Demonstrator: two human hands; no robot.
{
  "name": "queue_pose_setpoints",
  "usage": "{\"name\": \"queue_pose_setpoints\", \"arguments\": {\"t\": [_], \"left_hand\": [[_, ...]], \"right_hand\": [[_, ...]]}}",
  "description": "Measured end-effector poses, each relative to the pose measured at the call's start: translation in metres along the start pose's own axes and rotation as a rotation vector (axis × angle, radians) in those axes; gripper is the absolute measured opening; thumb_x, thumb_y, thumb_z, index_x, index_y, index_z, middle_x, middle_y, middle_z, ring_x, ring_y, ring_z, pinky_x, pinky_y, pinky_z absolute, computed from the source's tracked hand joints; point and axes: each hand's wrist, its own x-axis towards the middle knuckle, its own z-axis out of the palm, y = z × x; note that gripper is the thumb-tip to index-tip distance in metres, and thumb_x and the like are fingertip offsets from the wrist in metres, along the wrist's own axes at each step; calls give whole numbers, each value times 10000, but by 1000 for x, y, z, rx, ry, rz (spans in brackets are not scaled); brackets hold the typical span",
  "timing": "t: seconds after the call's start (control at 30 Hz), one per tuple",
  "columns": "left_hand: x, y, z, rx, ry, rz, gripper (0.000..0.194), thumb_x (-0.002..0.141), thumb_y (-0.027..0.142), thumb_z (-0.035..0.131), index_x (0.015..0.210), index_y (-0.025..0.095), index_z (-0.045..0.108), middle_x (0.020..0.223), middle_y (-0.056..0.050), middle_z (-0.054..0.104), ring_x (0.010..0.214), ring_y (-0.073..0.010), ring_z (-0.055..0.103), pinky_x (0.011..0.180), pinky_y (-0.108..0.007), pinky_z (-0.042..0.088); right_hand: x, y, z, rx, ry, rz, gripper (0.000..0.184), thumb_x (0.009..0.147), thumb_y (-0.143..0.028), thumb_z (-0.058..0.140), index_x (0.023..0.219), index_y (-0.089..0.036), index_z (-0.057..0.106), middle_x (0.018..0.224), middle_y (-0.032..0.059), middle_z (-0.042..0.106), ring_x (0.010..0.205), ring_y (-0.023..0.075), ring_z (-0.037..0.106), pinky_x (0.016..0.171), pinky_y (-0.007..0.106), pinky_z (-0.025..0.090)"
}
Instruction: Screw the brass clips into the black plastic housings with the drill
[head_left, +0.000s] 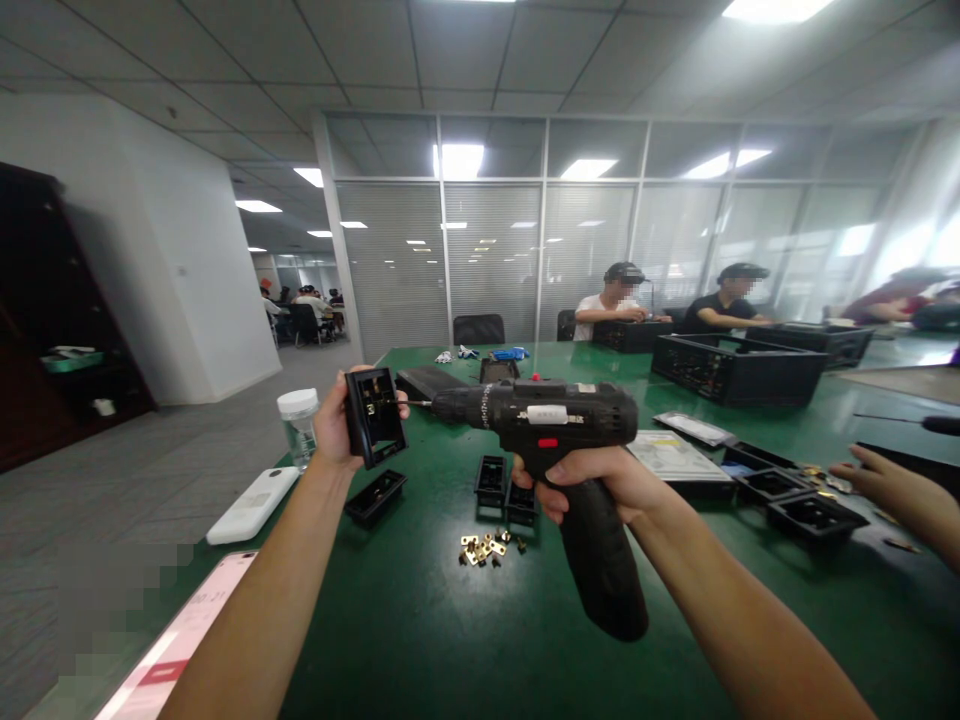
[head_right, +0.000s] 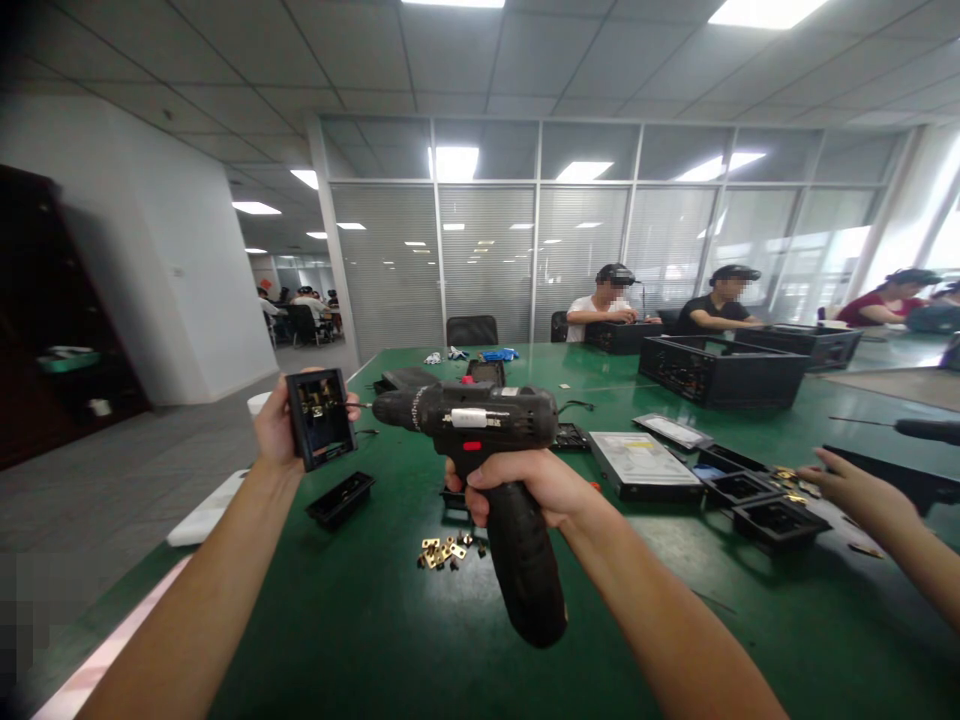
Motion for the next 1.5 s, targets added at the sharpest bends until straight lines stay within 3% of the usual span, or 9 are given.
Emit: {"name": "queue_pose_setpoints", "arguments": {"t": [1.5], "left_hand": [[2, -1, -3, -25, -28, 8, 348, 847, 527, 574, 951, 198, 625, 818, -84, 691, 710, -263, 685, 572, -377, 560]], "right_hand": [[0, 1, -1, 6, -10, 7, 292, 737, -227, 687, 984, -77, 647, 901, 67, 604, 584, 53, 526, 562, 193, 503]]}}
